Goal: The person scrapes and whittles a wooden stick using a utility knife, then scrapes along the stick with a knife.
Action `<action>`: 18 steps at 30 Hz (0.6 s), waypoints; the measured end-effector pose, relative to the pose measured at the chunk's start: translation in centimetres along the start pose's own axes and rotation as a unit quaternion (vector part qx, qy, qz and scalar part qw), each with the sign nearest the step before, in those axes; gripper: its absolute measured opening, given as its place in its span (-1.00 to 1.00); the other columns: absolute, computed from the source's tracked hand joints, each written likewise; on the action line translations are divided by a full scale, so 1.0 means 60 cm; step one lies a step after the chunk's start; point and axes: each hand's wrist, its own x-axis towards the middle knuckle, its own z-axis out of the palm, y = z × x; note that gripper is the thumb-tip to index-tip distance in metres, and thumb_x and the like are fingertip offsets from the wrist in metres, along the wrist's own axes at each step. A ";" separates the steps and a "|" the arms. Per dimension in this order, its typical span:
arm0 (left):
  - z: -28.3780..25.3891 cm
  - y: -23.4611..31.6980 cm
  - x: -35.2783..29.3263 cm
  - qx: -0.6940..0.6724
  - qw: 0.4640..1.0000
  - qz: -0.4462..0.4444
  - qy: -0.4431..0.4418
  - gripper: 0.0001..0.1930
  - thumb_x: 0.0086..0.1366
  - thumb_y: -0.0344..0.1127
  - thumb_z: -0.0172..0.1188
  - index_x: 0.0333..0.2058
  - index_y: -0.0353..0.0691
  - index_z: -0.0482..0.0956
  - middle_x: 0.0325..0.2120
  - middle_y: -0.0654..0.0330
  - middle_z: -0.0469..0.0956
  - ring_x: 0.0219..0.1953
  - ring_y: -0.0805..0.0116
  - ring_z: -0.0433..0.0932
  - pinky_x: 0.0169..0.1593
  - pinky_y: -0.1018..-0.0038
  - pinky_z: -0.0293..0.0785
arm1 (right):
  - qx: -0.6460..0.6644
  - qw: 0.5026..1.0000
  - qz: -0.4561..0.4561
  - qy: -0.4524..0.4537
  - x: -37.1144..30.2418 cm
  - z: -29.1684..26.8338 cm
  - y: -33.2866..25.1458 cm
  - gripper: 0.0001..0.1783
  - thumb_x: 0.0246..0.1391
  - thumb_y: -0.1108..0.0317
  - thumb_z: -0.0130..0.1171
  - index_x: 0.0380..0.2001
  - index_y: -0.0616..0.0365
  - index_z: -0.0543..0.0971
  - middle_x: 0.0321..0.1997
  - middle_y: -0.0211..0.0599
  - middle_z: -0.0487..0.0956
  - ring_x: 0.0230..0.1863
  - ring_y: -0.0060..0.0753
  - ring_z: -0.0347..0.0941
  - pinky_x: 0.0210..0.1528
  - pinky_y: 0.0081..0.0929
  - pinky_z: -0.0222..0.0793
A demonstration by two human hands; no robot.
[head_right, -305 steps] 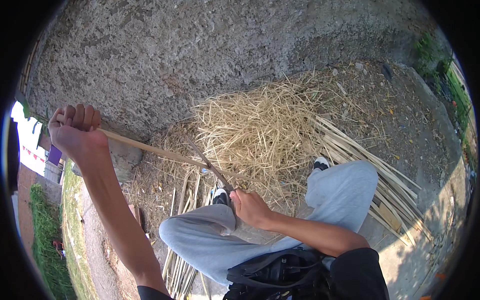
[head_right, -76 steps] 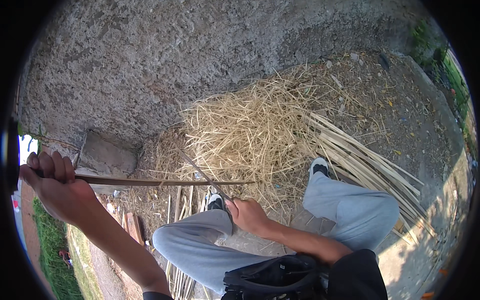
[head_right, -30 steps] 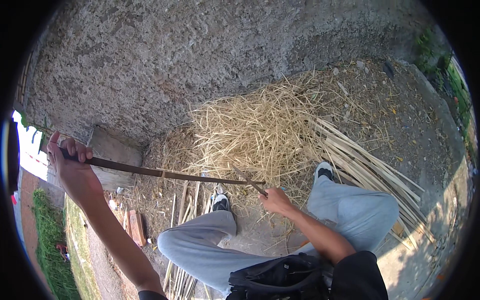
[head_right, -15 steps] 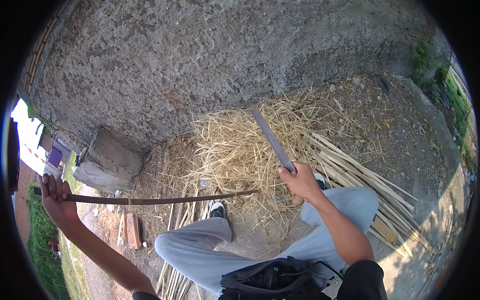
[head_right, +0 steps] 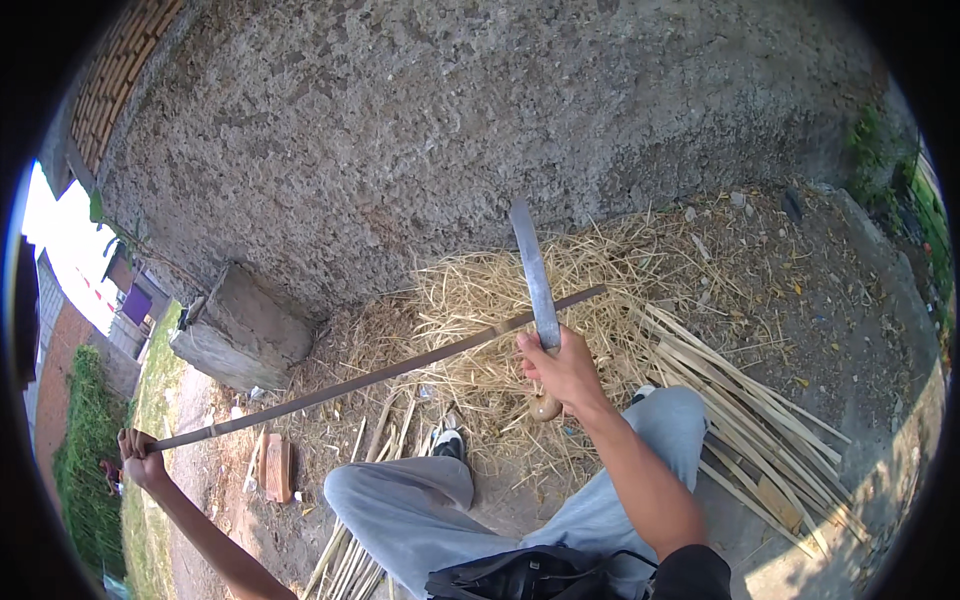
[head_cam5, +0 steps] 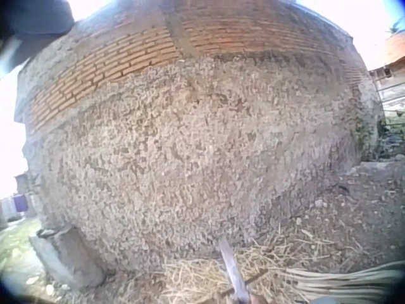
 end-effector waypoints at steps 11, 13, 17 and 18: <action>-0.206 -0.458 -0.043 -0.221 0.968 -0.116 0.004 -0.63 0.45 -0.31 -0.06 -0.60 -0.11 0.16 -0.74 0.37 0.07 -0.72 0.54 0.08 -0.63 0.61 0.17 | 0.338 0.884 -0.199 0.257 0.069 -0.108 -0.067 -0.72 0.15 0.60 0.19 -0.36 -0.02 0.32 -0.11 -0.13 0.58 -0.02 -0.18 0.57 -0.05 -0.16 0.58; -0.178 -0.538 -0.049 -0.087 0.971 -0.132 0.178 -0.71 0.41 -0.23 0.02 -0.49 -0.15 0.22 -0.64 0.30 0.18 -0.61 0.44 0.23 -0.44 0.50 0.32 | 0.331 0.880 -0.207 0.272 0.072 -0.125 -0.067 -0.72 0.15 0.60 0.19 -0.37 -0.02 0.32 -0.09 -0.12 0.58 -0.01 -0.18 0.57 -0.04 -0.16 0.58; -0.175 -0.628 -0.061 0.466 0.794 -0.081 0.383 -0.27 0.27 -0.02 0.22 0.13 -0.39 0.01 -0.10 -0.06 0.23 -0.04 0.02 0.34 0.18 0.05 0.27 | 0.347 0.865 -0.213 0.292 0.084 -0.132 -0.067 -0.71 0.14 0.59 0.19 -0.37 -0.04 0.32 -0.08 -0.13 0.59 -0.03 -0.17 0.58 -0.06 -0.17 0.55; -0.158 -0.651 -0.077 0.711 0.588 0.022 0.385 -0.14 0.27 -0.02 0.22 0.23 -0.41 -0.13 0.00 -0.12 0.17 0.06 -0.02 0.28 0.22 0.00 0.21 | 0.358 0.860 -0.210 0.296 0.086 -0.132 -0.065 -0.71 0.14 0.58 0.20 -0.38 -0.05 0.31 -0.09 -0.13 0.60 -0.03 -0.17 0.58 -0.07 -0.19 0.55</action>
